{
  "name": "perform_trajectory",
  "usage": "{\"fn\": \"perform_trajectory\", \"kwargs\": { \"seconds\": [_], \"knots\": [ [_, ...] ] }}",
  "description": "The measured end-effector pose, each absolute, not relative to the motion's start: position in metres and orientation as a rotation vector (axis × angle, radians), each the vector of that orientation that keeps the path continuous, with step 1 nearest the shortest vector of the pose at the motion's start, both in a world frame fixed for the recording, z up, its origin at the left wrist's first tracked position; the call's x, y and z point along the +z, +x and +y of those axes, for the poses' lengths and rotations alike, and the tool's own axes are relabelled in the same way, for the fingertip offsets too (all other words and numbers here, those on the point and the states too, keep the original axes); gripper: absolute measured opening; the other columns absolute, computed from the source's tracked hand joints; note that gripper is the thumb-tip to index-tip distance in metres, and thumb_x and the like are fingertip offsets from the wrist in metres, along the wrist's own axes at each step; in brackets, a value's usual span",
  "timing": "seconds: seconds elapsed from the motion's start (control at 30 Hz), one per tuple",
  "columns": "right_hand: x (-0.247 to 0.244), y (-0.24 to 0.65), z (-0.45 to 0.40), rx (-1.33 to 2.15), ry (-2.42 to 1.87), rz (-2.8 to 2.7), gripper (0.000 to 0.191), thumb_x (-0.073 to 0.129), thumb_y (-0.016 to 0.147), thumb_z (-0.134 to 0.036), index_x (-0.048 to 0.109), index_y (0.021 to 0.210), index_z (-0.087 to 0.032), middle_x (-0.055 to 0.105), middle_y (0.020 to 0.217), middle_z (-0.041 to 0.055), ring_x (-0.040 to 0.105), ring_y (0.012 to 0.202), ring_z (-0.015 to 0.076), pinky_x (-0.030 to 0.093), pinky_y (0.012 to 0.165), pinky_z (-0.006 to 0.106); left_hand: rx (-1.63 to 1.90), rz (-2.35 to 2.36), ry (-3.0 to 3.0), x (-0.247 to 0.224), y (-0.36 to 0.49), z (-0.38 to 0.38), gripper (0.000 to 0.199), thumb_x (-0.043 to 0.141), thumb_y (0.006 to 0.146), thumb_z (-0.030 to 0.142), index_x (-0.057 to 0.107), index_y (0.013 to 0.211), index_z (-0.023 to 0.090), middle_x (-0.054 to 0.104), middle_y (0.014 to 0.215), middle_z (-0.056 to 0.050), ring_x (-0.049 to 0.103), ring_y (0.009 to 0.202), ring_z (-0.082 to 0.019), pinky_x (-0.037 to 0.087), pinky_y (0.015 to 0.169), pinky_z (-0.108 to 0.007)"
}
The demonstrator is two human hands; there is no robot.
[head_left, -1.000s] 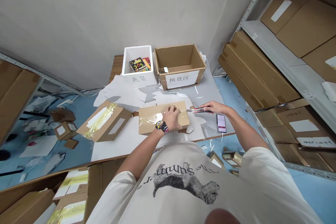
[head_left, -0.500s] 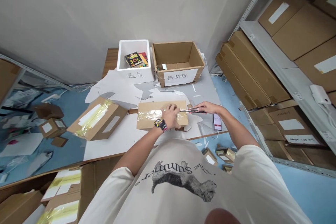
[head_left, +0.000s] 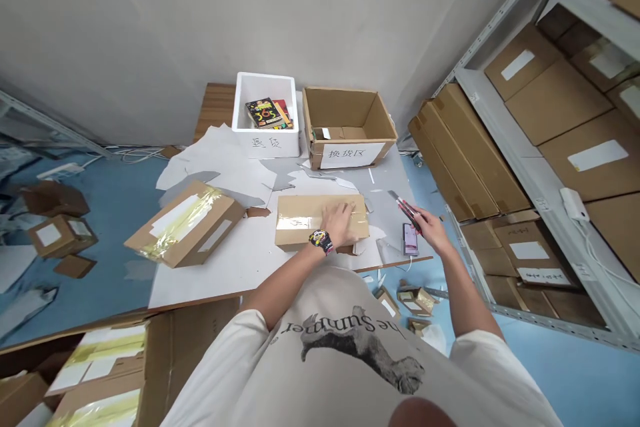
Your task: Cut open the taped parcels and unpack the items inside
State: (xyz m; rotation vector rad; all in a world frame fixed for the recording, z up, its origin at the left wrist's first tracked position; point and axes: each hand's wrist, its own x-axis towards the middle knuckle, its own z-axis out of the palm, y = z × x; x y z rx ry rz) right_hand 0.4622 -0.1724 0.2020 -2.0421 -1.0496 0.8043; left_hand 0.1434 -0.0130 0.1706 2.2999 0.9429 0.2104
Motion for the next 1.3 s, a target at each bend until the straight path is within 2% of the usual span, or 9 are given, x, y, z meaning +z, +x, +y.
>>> {"fn": "perform_trajectory", "kwargs": {
  "seconds": [0.07,0.2,0.27,0.37,0.47,0.53,0.67,0.9,1.3],
  "knots": [
    [0.198,0.422,-0.170,0.594,-2.039,-0.933,0.085,0.054,0.104,-0.069,0.060,0.167,-0.012,0.082,0.111,0.0161,0.072,0.081,0.0280,0.063,0.074,0.042,0.406,0.846,2.173,0.171,0.137,-0.020,0.093,0.092,0.088,0.046,0.048,0.168,0.029,0.061,0.163,-0.017,0.057,0.153,-0.041,0.036,0.134,-0.067],
    [0.185,0.302,-0.152,0.521,-1.878,-1.174,0.079,0.041,0.114,-0.066,0.042,0.180,-0.024,0.073,0.148,0.0177,0.073,0.125,0.0336,0.062,0.107,0.049,0.685,0.692,1.684,0.167,0.120,-0.035,0.079,0.068,0.108,0.054,0.040,0.176,0.026,0.060,0.168,-0.019,0.063,0.151,-0.036,0.052,0.126,-0.055],
    [0.179,0.249,-0.139,0.706,-1.698,-1.481,0.072,0.042,0.117,-0.064,0.046,0.178,-0.027,0.068,0.159,0.0157,0.062,0.148,0.0337,0.053,0.122,0.050,0.730,0.726,1.453,0.161,0.100,-0.037,0.073,0.061,0.111,0.058,0.042,0.174,0.025,0.069,0.157,-0.019,0.070,0.142,-0.034,0.057,0.121,-0.054],
    [0.169,0.203,-0.116,0.772,-1.533,-1.798,0.055,0.047,0.118,-0.056,0.063,0.165,-0.032,0.064,0.165,0.0122,0.053,0.157,0.0331,0.042,0.132,0.055,0.780,0.913,1.186,0.146,0.047,-0.031,0.069,0.057,0.113,0.063,0.042,0.168,0.025,0.079,0.138,-0.017,0.082,0.112,-0.028,0.069,0.100,-0.049],
    [0.156,0.185,-0.087,0.593,-1.654,-1.943,0.048,0.058,0.115,-0.051,0.071,0.154,-0.027,0.064,0.161,0.0166,0.052,0.152,0.0380,0.040,0.130,0.059,0.804,1.098,1.071,0.132,-0.025,-0.020,0.074,0.057,0.109,0.072,0.039,0.165,0.027,0.081,0.133,-0.016,0.080,0.074,-0.019,0.067,0.065,-0.035],
    [0.146,0.174,-0.069,0.488,-1.798,-2.000,0.054,0.065,0.111,-0.055,0.071,0.151,-0.020,0.066,0.150,0.0215,0.055,0.141,0.0415,0.043,0.124,0.059,0.800,1.162,1.124,0.127,-0.071,-0.015,0.077,0.063,0.103,0.076,0.051,0.158,0.023,0.082,0.125,-0.015,0.078,0.067,-0.017,0.060,0.056,-0.028],
    [0.129,0.147,-0.044,0.363,-1.972,-2.054,0.053,0.066,0.109,-0.064,0.074,0.134,-0.017,0.071,0.130,0.0214,0.057,0.123,0.0401,0.041,0.117,0.056,0.779,1.247,1.251,0.127,-0.128,-0.011,0.076,0.072,0.093,0.078,0.073,0.140,0.018,0.083,0.109,-0.012,0.078,0.069,-0.019,0.055,0.052,-0.025],
    [0.117,0.142,-0.027,0.193,-1.965,-1.994,0.044,0.067,0.110,-0.061,0.076,0.095,-0.021,0.077,0.106,0.0154,0.066,0.109,0.0331,0.041,0.121,0.051,0.611,1.184,1.416,0.128,-0.149,-0.001,0.074,0.069,0.096,0.073,0.080,0.142,0.016,0.083,0.102,-0.010,0.070,0.062,-0.015,0.051,0.052,-0.025],
    [0.121,0.156,-0.025,0.297,-1.912,-2.054,0.047,0.091,0.086,-0.063,0.062,0.087,-0.026,0.075,0.092,0.0052,0.069,0.085,0.0263,0.045,0.124,0.054,0.233,1.025,1.484,0.121,-0.169,0.053,0.074,0.072,0.094,0.070,0.079,0.147,0.020,0.064,0.070,0.001,0.049,0.051,-0.013,0.040,0.049,-0.025]
  ]
}}
